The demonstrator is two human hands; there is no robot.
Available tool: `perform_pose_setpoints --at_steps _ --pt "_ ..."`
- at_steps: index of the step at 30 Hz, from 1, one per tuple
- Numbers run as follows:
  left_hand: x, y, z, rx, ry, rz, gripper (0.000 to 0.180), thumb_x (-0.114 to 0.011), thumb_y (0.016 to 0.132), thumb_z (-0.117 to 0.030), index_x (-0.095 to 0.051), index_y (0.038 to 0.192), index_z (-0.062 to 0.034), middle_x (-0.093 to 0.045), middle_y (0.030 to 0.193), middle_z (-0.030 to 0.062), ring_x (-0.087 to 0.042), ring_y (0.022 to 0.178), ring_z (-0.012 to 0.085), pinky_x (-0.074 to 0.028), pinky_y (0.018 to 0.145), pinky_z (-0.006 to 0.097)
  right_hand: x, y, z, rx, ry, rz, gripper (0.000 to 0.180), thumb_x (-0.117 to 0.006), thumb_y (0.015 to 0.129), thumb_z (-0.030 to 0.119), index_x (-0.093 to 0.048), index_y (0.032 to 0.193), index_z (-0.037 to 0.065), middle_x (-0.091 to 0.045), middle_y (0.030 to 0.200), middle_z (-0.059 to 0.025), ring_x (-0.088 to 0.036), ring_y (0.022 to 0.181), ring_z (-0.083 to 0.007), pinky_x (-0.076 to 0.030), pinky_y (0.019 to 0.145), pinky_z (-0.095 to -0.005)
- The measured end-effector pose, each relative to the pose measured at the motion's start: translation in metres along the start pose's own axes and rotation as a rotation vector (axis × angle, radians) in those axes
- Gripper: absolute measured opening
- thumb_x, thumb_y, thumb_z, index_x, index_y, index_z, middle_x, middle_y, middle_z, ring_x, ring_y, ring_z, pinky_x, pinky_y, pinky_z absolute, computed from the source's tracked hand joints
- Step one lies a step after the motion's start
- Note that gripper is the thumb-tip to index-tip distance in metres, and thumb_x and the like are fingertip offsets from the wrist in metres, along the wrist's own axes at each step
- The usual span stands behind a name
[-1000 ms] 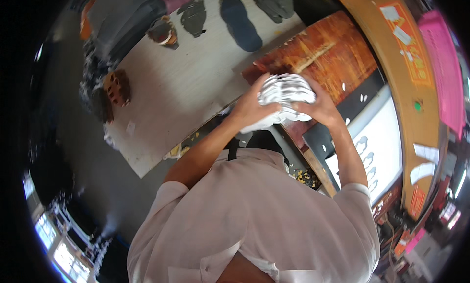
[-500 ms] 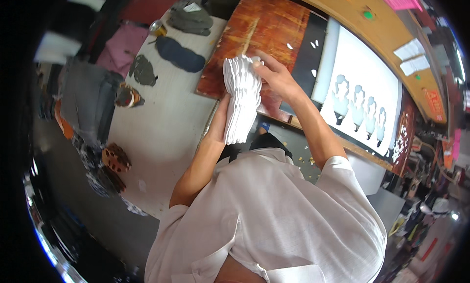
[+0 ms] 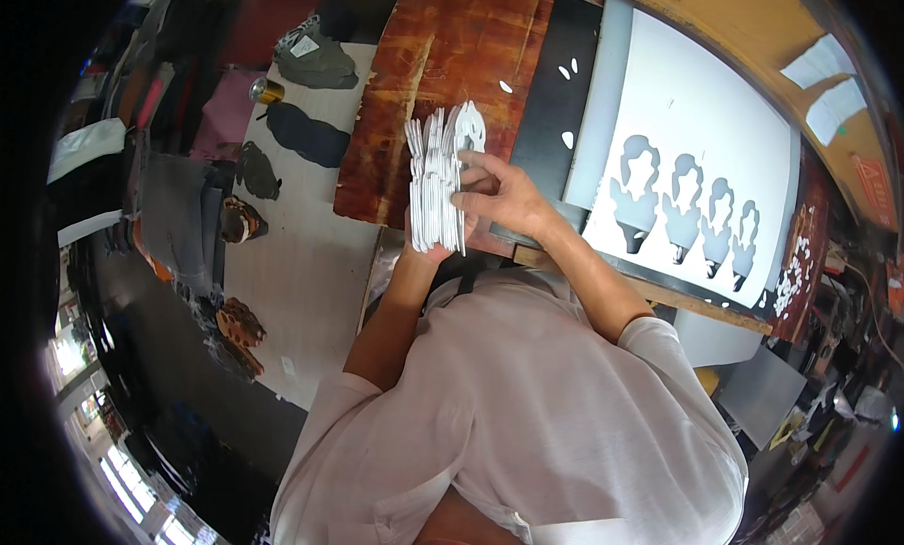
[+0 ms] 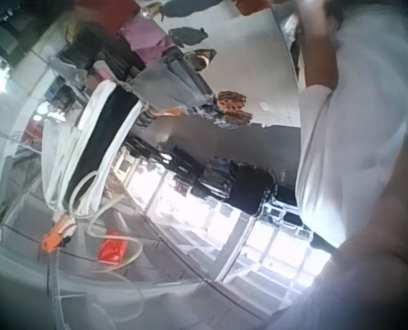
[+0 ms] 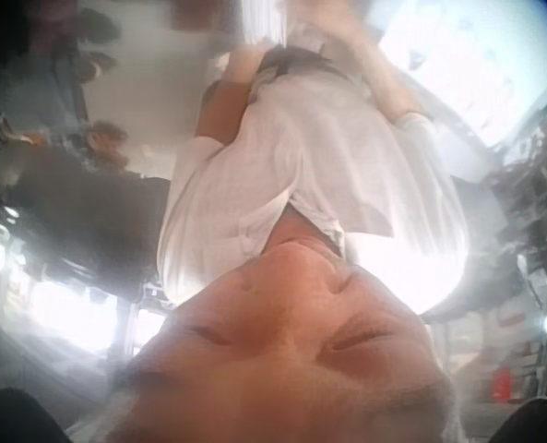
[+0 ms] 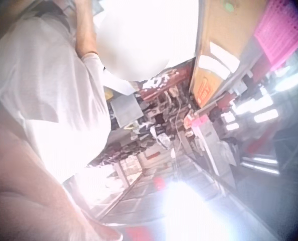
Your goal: The person separates white paper cutouts from a larger sheet on a workbench, using both hands to peel and stack the pieces. The person then uses a wooden tool to press and separate additional cutouts, gathering them into a pile.
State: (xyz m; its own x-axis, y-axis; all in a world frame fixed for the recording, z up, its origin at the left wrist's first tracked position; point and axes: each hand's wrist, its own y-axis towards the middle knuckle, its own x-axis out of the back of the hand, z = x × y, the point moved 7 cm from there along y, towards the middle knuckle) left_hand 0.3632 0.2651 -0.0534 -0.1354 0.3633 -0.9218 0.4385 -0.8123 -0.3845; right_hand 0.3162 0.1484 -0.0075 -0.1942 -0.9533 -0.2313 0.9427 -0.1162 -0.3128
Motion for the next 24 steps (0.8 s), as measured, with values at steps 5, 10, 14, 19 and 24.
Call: perform_pose_setpoints --at_steps 5,10,14,19,24 --pt "0.022 -0.003 -0.001 -0.079 -0.081 -0.097 0.043 -0.047 0.11 -0.04 -0.066 0.124 -0.0038 -0.073 0.108 0.012 -0.075 0.082 0.0274 -0.064 0.065 0.043 0.003 0.004 0.001 -0.079 -0.031 -0.003 0.068 -0.08 0.093 0.011 -0.052 0.152 -0.003 -0.073 0.117 -0.0103 -0.069 0.105 -0.016 -0.056 0.095 -0.0332" --pt "0.012 -0.003 -0.002 -0.061 -0.011 -0.124 0.044 -0.045 0.11 -0.042 -0.066 0.121 -0.0051 -0.072 0.098 0.0107 -0.071 0.072 0.0257 -0.058 0.055 0.04 -0.008 0.002 0.011 -0.083 -0.096 -0.055 0.064 -0.078 0.094 0.011 -0.053 0.151 -0.003 -0.075 0.114 -0.0102 -0.07 0.102 -0.0165 -0.058 0.092 -0.033" --pt "0.003 -0.006 -0.007 -0.004 0.068 -0.051 0.047 -0.045 0.11 -0.041 -0.064 0.133 -0.0049 -0.073 0.113 0.0143 -0.074 0.09 0.0284 -0.063 0.063 0.042 -0.013 0.0 0.015 -0.071 -0.172 -0.122 0.06 -0.075 0.094 0.008 -0.054 0.149 -0.003 -0.075 0.112 -0.0093 -0.071 0.099 -0.0156 -0.058 0.09 -0.0319" --pt "-0.007 -0.01 -0.012 -0.007 -0.085 0.241 0.051 -0.047 0.11 -0.038 -0.056 0.146 -0.0024 -0.068 0.133 0.018 -0.073 0.109 0.0338 -0.064 0.085 0.044 -0.02 -0.011 0.025 0.031 -0.24 -0.254 0.057 -0.072 0.093 0.005 -0.055 0.147 0.0 -0.074 0.103 -0.0078 -0.069 0.093 -0.0134 -0.058 0.083 -0.0312" --pt "0.017 -0.007 -0.014 0.013 0.008 0.023 0.048 -0.048 0.111 -0.034 -0.056 0.144 -0.001 -0.068 0.128 0.0143 -0.07 0.115 0.0285 -0.062 0.094 0.041 -0.035 -0.024 0.048 0.333 -0.677 -0.314 0.05 -0.071 0.089 0.002 -0.063 0.138 0.012 -0.062 0.129 -0.0165 -0.066 0.084 -0.0207 -0.057 0.074 -0.0327"
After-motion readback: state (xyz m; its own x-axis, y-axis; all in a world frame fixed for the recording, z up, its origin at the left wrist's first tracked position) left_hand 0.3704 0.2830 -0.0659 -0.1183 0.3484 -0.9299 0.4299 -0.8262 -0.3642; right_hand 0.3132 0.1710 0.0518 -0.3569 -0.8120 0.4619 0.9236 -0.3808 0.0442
